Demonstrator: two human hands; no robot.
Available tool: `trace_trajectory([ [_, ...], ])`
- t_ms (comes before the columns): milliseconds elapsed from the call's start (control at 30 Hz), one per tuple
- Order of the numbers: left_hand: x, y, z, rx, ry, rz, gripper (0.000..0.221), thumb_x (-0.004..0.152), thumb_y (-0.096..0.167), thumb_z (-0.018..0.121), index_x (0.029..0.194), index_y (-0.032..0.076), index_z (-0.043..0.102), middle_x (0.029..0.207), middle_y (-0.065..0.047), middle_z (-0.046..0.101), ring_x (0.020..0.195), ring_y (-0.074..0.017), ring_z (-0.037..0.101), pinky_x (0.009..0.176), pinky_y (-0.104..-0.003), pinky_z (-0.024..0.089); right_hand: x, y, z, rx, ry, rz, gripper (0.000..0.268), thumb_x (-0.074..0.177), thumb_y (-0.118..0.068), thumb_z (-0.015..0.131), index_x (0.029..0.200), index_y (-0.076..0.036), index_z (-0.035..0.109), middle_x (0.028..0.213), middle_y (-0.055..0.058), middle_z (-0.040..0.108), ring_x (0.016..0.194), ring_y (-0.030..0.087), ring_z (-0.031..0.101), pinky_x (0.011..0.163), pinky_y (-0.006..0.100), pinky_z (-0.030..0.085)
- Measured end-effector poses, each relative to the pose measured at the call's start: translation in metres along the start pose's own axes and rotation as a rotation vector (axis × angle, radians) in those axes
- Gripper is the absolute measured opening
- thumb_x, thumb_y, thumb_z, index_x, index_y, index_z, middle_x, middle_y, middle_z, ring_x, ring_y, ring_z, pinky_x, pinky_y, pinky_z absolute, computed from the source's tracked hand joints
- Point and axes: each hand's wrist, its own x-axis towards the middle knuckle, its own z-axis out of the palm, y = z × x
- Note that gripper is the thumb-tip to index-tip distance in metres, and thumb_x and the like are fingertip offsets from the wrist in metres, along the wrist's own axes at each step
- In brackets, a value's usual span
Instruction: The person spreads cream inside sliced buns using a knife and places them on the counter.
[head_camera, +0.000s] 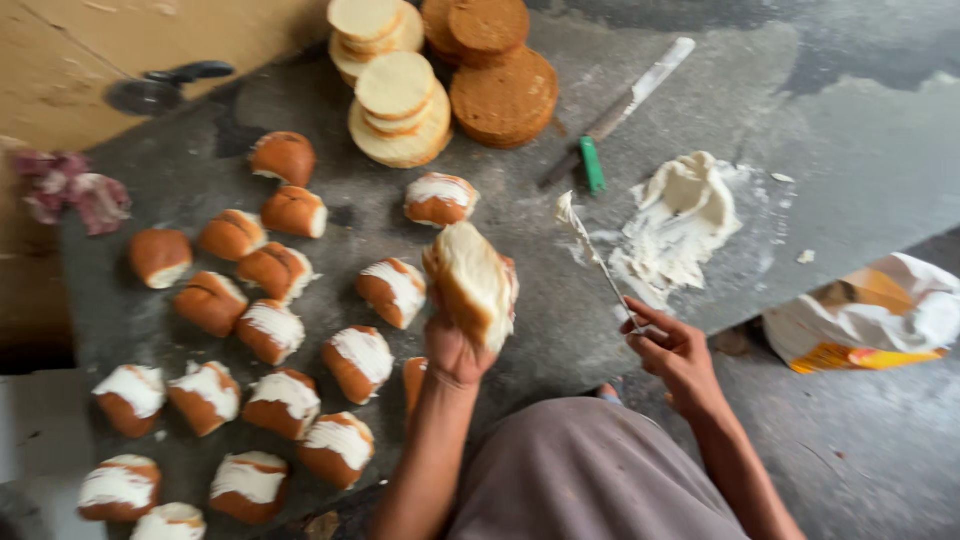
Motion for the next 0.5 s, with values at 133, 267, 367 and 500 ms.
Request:
trace_trajectory([
  [133, -0.001, -0.013, 0.042, -0.221, -0.454, -0.128, 0.059, 0.090, 0.027, 0.079, 0.135, -0.001, 0.052, 0.121, -0.016, 0.049, 0.111, -0.0339, 0.058, 0.096, -0.057, 0.058, 0.003, -0.022, 0.009, -0.144, -0.111, -0.264, 0.053, 0.090, -0.001, 0.066, 0.141, -0.017, 0.066, 0.106, 0.000, 0.067, 0.084, 0.003, 0.058, 0.069, 0.020, 0.047],
  [267, -0.015, -0.014, 0.071, -0.186, -0.509, -0.161, 0.040, 0.106, 0.032, 0.070, 0.130, 0.003, 0.058, 0.113, -0.013, 0.051, 0.104, -0.0308, 0.061, 0.092, -0.055, 0.061, 0.006, -0.039, 0.014, -0.306, -0.080, -0.221, 0.052, 0.091, 0.000, 0.066, 0.139, -0.020, 0.068, 0.105, 0.001, 0.068, 0.073, 0.008, 0.053, 0.061, 0.025, 0.046],
  [367, -0.028, -0.021, 0.082, -0.197, -0.486, -0.124, 0.034, 0.104, 0.032, 0.069, 0.124, 0.006, 0.061, 0.108, -0.014, 0.046, 0.096, -0.0308, 0.064, 0.086, -0.051, 0.065, 0.006, -0.044, 0.019, -0.334, -0.084, -0.228, 0.051, 0.091, -0.001, 0.065, 0.139, -0.021, 0.067, 0.106, 0.001, 0.069, 0.076, 0.008, 0.056, 0.062, 0.026, 0.048],
  [500, -0.027, -0.024, 0.082, -0.258, -0.594, -0.169, 0.027, 0.105, 0.028, 0.070, 0.121, 0.008, 0.064, 0.099, -0.011, 0.046, 0.086, -0.0314, 0.067, 0.078, -0.052, 0.066, 0.007, -0.041, 0.025, -0.305, -0.120, -0.258, 0.051, 0.091, -0.002, 0.064, 0.139, -0.020, 0.066, 0.108, 0.002, 0.068, 0.081, 0.008, 0.060, 0.068, 0.027, 0.054],
])
